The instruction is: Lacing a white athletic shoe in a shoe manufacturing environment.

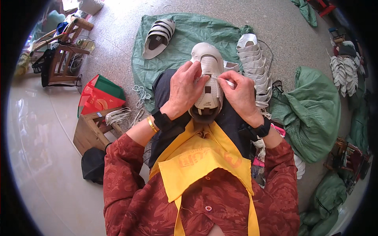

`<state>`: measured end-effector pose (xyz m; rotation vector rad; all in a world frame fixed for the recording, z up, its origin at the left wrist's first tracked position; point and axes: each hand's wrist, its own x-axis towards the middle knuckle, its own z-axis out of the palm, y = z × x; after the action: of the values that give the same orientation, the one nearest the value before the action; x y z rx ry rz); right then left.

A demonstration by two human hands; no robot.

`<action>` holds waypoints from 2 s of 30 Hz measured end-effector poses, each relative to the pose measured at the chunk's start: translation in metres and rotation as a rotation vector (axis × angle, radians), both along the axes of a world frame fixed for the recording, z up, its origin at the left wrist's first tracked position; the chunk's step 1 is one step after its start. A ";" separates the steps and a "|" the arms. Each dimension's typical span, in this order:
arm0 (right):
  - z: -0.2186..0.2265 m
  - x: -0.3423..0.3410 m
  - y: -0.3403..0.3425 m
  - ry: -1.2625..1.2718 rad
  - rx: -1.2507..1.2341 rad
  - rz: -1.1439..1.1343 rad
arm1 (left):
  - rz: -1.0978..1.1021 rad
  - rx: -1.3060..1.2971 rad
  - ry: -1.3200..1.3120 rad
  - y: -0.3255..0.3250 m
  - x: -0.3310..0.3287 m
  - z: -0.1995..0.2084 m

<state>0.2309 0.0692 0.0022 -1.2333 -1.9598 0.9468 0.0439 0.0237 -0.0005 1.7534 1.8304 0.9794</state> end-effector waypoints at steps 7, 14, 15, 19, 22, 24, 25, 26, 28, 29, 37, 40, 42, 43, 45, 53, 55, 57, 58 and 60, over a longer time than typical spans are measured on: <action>0.007 -0.004 0.004 -0.046 0.019 0.043 | 0.017 0.014 -0.024 -0.001 0.001 -0.003; 0.006 -0.007 0.018 -0.053 -0.017 0.120 | 0.016 0.021 -0.058 -0.001 -0.001 -0.007; 0.006 -0.007 0.020 -0.053 -0.060 0.131 | 0.020 0.024 -0.068 -0.002 -0.001 -0.008; 0.002 -0.012 0.021 -0.004 -0.076 0.151 | 0.036 0.016 -0.128 -0.003 -0.001 -0.008; 0.006 -0.011 0.015 0.026 0.012 0.167 | 0.034 0.039 -0.172 -0.004 -0.003 -0.010; 0.011 -0.010 0.013 0.015 0.006 0.168 | 0.027 0.052 -0.195 -0.007 -0.006 -0.010; 0.009 -0.009 0.013 -0.004 0.037 0.168 | 0.018 0.051 -0.210 -0.007 -0.007 -0.010; 0.004 -0.008 0.013 -0.023 0.068 0.167 | 0.009 0.050 -0.225 -0.006 -0.008 -0.009; 0.001 -0.011 0.013 -0.046 0.109 0.172 | -0.009 0.059 -0.236 -0.006 -0.008 -0.010; 0.000 -0.014 0.012 -0.051 0.119 0.177 | -0.018 0.064 -0.242 -0.006 -0.009 -0.011; 0.002 -0.019 0.016 -0.123 0.189 0.243 | -0.039 0.048 -0.191 -0.006 -0.008 -0.013; -0.002 -0.018 0.019 -0.086 0.133 0.231 | -0.041 0.004 -0.208 -0.005 -0.006 -0.010; -0.002 -0.016 0.023 -0.021 -0.002 0.222 | -0.046 0.005 -0.212 -0.003 -0.005 -0.008; -0.002 -0.016 0.023 -0.009 -0.010 0.216 | -0.053 0.024 -0.202 -0.001 -0.005 -0.010; -0.004 -0.016 0.023 0.013 -0.025 0.204 | -0.060 0.057 -0.173 0.001 -0.005 -0.016; 0.003 -0.011 0.021 -0.018 -0.014 0.245 | -0.100 0.019 -0.211 0.008 -0.013 -0.024; 0.006 -0.008 0.020 -0.051 0.021 0.249 | -0.098 -0.023 -0.242 0.010 -0.018 -0.022; 0.009 -0.005 0.018 -0.073 0.063 0.243 | -0.087 -0.074 -0.257 0.005 -0.028 -0.017; 0.009 -0.002 0.017 -0.091 0.080 0.248 | -0.082 -0.102 -0.260 0.002 -0.036 -0.011; 0.009 0.005 0.014 -0.117 0.111 0.260 | -0.063 -0.166 -0.294 -0.010 -0.061 -0.006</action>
<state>0.2358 0.0831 0.0115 -1.0088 -2.2741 0.8931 -0.0170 0.0142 -0.0060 1.4726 1.6119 0.9731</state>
